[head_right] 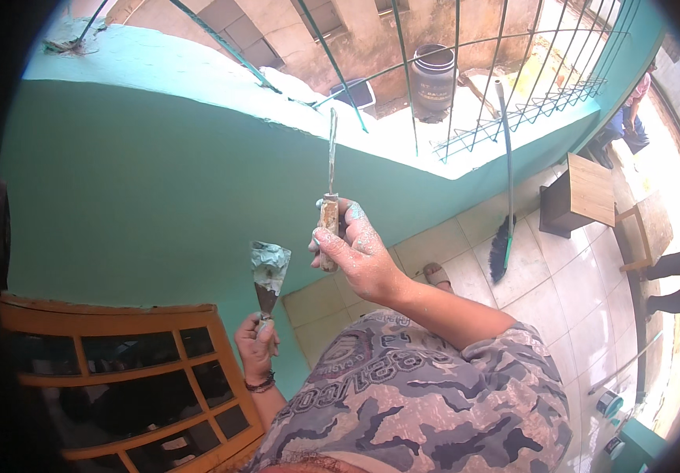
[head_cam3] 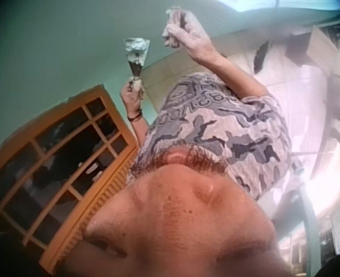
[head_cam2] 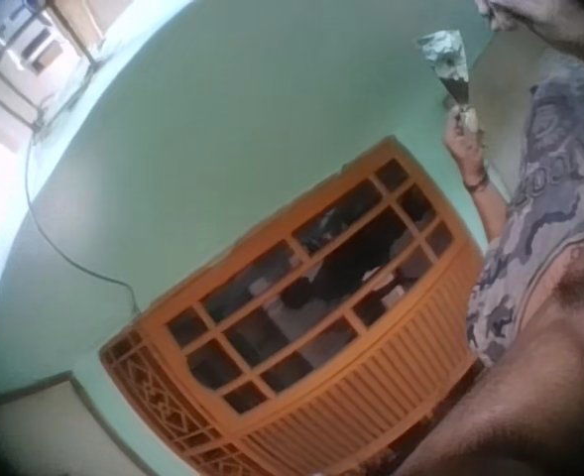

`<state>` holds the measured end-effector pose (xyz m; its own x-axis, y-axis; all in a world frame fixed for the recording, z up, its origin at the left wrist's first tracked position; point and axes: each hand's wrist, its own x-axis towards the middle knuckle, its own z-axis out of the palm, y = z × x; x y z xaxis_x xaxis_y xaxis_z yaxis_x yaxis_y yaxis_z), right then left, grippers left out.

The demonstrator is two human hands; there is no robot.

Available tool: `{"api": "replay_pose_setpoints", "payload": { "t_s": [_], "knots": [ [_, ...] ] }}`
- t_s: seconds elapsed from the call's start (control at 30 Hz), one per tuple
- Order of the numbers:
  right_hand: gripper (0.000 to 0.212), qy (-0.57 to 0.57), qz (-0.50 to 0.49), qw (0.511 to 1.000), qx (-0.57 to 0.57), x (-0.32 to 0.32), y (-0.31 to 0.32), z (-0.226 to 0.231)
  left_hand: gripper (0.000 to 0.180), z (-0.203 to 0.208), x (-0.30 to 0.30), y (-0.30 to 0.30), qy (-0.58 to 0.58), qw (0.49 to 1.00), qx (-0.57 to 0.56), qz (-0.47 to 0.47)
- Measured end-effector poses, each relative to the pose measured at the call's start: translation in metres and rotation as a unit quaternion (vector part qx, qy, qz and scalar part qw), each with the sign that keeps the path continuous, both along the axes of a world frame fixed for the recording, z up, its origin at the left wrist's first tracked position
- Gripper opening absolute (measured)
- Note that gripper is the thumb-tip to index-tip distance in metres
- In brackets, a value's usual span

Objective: The person uses a small trowel to apply a light-colored plaster or filler to a turquoise-painted wall or balcony ledge. They repeatedly transfer material from a larger trowel to the smaller one and smooth it onto the surface.

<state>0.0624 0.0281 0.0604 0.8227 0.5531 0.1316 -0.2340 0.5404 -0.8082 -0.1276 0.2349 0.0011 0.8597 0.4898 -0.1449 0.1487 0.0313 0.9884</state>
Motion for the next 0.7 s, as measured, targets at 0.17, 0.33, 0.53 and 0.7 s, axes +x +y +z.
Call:
{"api": "replay_pose_setpoints", "payload": {
  "t_s": [0.17,0.33,0.53,0.7],
  "knots": [
    [0.042,-0.026,-0.002,0.998,-0.062,0.017,0.036,0.016,0.018,0.007,0.002,-0.007,0.047,0.998,0.043,0.0],
    [0.039,-0.061,-0.061,0.988,-0.126,0.031,0.053,0.042,0.019,0.004,-0.016,-0.007,0.05,0.996,0.067,0.02],
    [0.039,-0.058,-0.053,0.982,-0.171,0.026,0.045,0.042,0.021,-0.013,-0.024,0.0,0.053,0.997,0.043,0.038],
    [0.039,-0.073,0.014,0.967,-0.245,-0.011,0.014,0.04,0.021,-0.021,-0.023,0.009,0.053,0.997,0.054,0.026]
  ]
}}
